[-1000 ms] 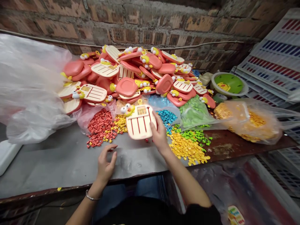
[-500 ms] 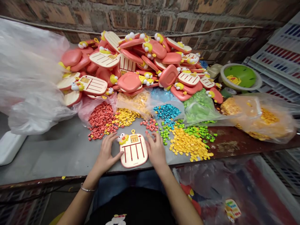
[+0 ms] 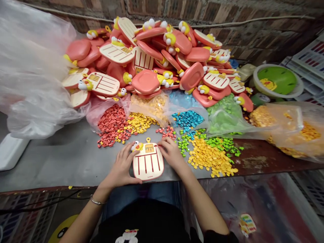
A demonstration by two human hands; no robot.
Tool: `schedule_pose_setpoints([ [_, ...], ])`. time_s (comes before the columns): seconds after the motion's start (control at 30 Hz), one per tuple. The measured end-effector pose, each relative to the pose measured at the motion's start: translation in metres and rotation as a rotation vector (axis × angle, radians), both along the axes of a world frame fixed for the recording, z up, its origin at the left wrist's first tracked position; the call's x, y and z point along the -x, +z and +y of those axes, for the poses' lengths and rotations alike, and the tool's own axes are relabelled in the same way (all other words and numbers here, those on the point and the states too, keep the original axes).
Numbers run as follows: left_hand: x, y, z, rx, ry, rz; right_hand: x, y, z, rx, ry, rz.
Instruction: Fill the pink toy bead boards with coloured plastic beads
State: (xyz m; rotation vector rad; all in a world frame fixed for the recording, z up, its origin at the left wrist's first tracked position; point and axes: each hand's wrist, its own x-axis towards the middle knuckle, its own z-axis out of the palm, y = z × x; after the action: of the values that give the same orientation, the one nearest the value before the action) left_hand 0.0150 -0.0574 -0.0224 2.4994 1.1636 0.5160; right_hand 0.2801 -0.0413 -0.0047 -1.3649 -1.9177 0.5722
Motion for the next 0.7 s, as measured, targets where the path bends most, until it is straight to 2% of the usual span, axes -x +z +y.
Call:
schedule_pose_setpoints([
  [0.23, -0.002, -0.001, 0.003, -0.005, 0.046, 0.030, 0.007, -0.008, 0.024, -0.019, 0.140, -0.142],
  [0.47, -0.004, 0.004, 0.004, 0.027, 0.084, 0.048, -0.006, -0.007, 0.007, -0.006, 0.285, -0.063],
  [0.57, -0.006, 0.006, 0.011, 0.060, 0.092, 0.072, -0.004, -0.011, 0.005, -0.003, 0.256, -0.018],
  [0.63, -0.005, 0.007, 0.022, 0.064, 0.095, 0.091, 0.000, -0.013, 0.012, -0.019, 0.200, -0.016],
  [0.7, -0.004, 0.009, 0.035, 0.063, 0.047, 0.093, 0.003, -0.016, 0.024, -0.036, 0.165, -0.021],
])
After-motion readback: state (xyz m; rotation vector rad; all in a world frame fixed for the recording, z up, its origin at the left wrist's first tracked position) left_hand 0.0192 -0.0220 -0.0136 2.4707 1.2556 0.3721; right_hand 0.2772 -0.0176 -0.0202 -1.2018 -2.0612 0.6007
